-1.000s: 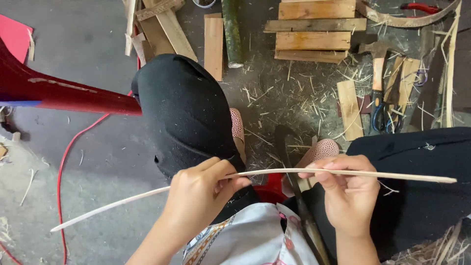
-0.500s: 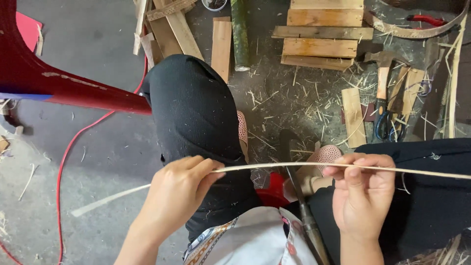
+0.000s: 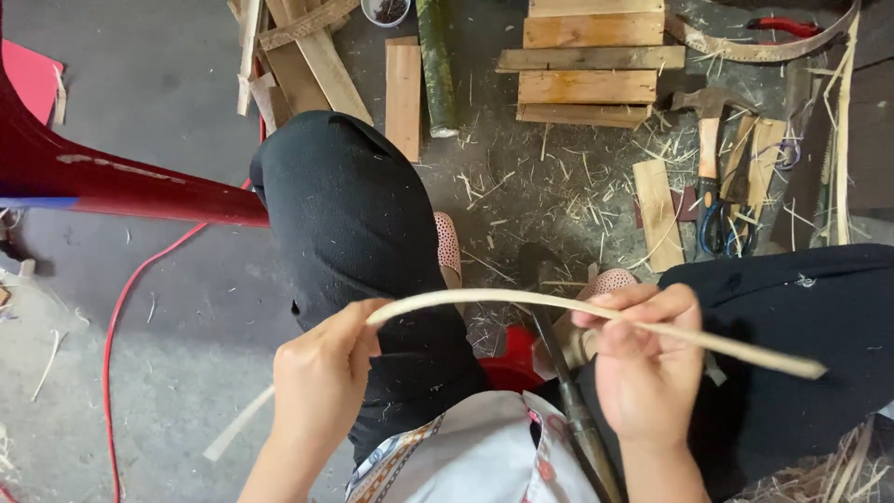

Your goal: Shaving a thin wooden strip with a curved blade and testing its flexibility by bending it into a hoop.

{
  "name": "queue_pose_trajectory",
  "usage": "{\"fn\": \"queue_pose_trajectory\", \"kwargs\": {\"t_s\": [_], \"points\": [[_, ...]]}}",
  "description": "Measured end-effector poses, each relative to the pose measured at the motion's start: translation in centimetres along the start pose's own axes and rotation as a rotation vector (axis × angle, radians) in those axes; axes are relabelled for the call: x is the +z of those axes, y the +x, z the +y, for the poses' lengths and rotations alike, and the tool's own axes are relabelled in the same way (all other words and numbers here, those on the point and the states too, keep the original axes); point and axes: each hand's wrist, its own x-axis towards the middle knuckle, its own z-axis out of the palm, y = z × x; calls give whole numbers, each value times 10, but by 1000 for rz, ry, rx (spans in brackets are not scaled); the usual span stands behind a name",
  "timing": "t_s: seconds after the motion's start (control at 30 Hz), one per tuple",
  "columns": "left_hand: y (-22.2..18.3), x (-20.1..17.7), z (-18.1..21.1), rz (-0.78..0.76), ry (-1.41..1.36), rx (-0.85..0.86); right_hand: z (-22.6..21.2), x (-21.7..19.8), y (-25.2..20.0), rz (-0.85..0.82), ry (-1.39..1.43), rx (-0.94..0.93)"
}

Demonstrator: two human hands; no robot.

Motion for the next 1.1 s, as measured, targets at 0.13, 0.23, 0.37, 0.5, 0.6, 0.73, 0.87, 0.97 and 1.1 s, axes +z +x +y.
{"fn": "queue_pose_trajectory", "kwargs": {"t_s": [0.13,0.23,0.37,0.5,0.6,0.73,0.87,0.97,1.1], "points": [[-1,-17,6,-267,166,191,-6,-6,2,91,-114,-3],[0,-20,29,-240,186,369,-2,-2,-2,88,-169,69],[3,13,46,-207,-12,391,3,2,-3,104,-206,135],[-1,30,45,-232,-114,271,-2,0,0,61,-288,176],[-4,35,46,-284,-181,221,1,4,-3,32,-353,264],[-5,40,48,-277,-189,170,6,9,-7,37,-589,175],[-5,43,47,-308,-132,114,4,20,-8,-29,-921,-46],[-3,42,47,-324,-177,127,4,18,-10,-41,-766,16],[2,36,50,-369,-223,196,2,4,-6,2,-361,205]]}}
